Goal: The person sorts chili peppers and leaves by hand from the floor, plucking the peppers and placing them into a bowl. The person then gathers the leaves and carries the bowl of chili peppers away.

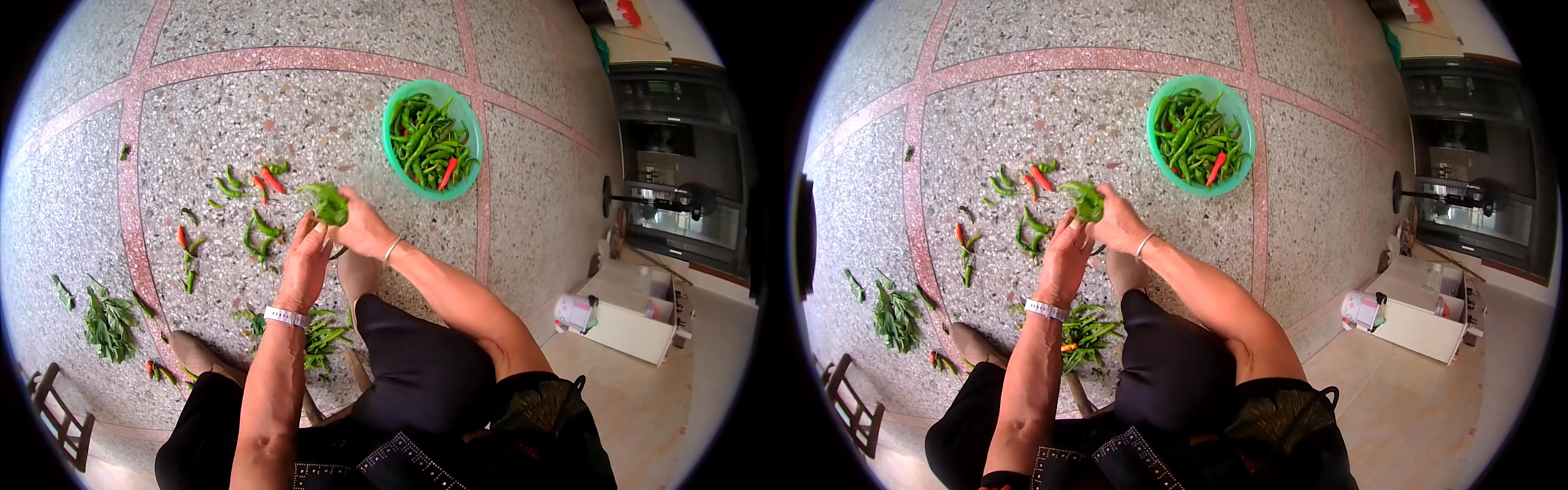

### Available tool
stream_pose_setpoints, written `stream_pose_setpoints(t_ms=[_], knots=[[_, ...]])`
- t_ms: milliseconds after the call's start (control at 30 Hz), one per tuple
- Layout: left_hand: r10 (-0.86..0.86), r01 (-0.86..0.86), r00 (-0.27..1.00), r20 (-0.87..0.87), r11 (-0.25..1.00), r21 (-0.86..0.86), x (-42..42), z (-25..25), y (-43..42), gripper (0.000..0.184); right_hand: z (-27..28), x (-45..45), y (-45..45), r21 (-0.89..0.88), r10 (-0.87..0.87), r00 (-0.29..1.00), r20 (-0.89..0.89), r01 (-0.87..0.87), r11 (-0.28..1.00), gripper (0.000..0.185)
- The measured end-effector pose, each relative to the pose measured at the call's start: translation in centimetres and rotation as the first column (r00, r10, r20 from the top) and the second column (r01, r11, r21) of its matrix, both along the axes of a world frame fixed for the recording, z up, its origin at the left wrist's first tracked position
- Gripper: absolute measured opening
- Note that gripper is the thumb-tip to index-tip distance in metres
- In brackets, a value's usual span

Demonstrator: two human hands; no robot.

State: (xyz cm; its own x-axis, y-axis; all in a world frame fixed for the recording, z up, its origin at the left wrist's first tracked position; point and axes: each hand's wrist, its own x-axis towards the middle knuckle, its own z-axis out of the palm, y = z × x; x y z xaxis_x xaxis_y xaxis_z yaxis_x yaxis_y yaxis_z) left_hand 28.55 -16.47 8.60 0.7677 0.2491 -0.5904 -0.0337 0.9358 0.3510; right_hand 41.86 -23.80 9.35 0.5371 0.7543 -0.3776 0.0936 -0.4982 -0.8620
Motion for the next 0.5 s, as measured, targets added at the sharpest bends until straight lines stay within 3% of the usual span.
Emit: stream_pose_setpoints(t_ms=[100,133,167,233,267,333,467,500], knots=[[-0.053,0.063,0.994,-0.101,0.993,0.095,-0.5,0.2,1.3,0.063,3.0,3.8,-0.8,-0.146,-0.108,0.984,0.143,0.129,0.981,0.045],[-0.036,0.052,0.990,-0.134,0.992,0.115,-0.7,0.0,1.7,0.058,3.2,5.1,-1.4,-0.123,-0.205,0.970,0.134,0.221,0.967,0.045],[0.000,0.031,0.982,-0.191,0.986,0.161,-1.0,-0.7,2.0,0.050,3.3,6.6,-1.9,-0.100,-0.297,0.947,0.118,0.309,0.946,0.045],[0.104,-0.036,0.954,-0.281,0.971,0.236,-2.1,-2.5,2.9,0.036,3.5,10.2,-3.4,-0.121,-0.377,0.849,0.371,0.447,0.886,0.045],[0.224,-0.153,0.930,-0.291,0.956,0.249,-2.7,-3.4,3.4,0.026,3.5,12.5,-4.2,-0.100,-0.399,0.876,0.272,0.438,0.894,0.047],[0.342,-0.225,0.860,-0.379,0.920,0.321,-4.4,-4.8,4.7,0.021,5.1,14.8,-4.8,-0.048,-0.489,0.811,0.322,0.529,0.847,0.055],[0.492,-0.296,0.728,-0.478,0.854,0.429,-7.0,-6.5,6.8,0.018,2.0,22.5,-8.8,-0.168,-0.283,0.752,0.596,0.461,0.872,0.070],[0.512,-0.297,0.699,-0.498,0.842,0.450,-7.7,-7.2,7.1,0.019,4.2,20.5,-7.1,-0.254,-0.206,0.701,0.683,0.492,0.833,0.070]])
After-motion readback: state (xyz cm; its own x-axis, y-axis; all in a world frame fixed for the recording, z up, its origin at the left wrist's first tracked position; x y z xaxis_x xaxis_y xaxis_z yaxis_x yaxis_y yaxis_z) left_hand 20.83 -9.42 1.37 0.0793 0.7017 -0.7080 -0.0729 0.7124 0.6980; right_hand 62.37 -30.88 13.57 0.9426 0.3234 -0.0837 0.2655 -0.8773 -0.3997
